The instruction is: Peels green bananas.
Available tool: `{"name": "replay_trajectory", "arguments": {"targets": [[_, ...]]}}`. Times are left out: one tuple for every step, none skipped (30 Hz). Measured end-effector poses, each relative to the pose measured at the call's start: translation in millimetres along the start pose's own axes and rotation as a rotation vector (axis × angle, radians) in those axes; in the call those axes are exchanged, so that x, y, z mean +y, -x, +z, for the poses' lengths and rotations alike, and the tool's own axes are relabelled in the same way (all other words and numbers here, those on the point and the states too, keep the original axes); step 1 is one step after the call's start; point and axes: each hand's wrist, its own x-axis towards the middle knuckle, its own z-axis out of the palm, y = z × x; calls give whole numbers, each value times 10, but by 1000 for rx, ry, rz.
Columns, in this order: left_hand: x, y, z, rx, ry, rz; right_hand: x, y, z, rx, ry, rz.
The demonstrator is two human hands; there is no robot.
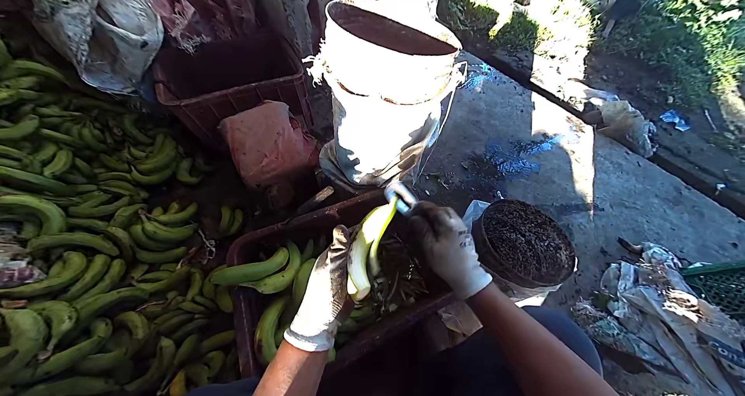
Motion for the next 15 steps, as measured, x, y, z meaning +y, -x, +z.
{"name": "replay_trajectory", "arguments": {"targets": [[9, 3, 3, -21, 9, -20, 64, -60, -64, 1, -25, 87], [20, 6, 12, -22, 15, -35, 97, -83, -121, 0, -56, 143], [29, 1, 17, -12, 22, -42, 84, -69, -163, -8, -90, 167], [34, -12, 18, 6, 33, -40, 27, -25, -186, -27, -125, 160], [32, -30, 9, 14, 51, -23, -57, 42, -186, -56, -167, 129], [22, -45, -4, 26, 51, 14, -150, 128, -171, -97, -213, 91], [10, -53, -13, 59, 23, 64, -233, 225, -145, -143, -256, 53], [-1, -58, -11, 106, -9, 121, -304, 317, -116, -192, -301, 17], [-6, -65, -4, 155, -28, 171, -360, 396, -93, -244, -343, -26], [-6, -73, -4, 192, -43, 206, -405, 462, -75, -299, -379, -73], [-4, -77, -14, 210, -37, 224, -435, 516, -58, -355, -391, -120], [-1, -77, -25, 208, -17, 231, -452, 558, -36, -403, -376, -162], [6, -65, -34, 181, 3, 233, -457, 583, -11, -427, -354, -195], [13, -39, -44, 132, 17, 238, -446, 588, 14, -426, -336, -219], [20, -3, -37, 80, 33, 245, -422, 569, 34, -394, -322, -246]]}}
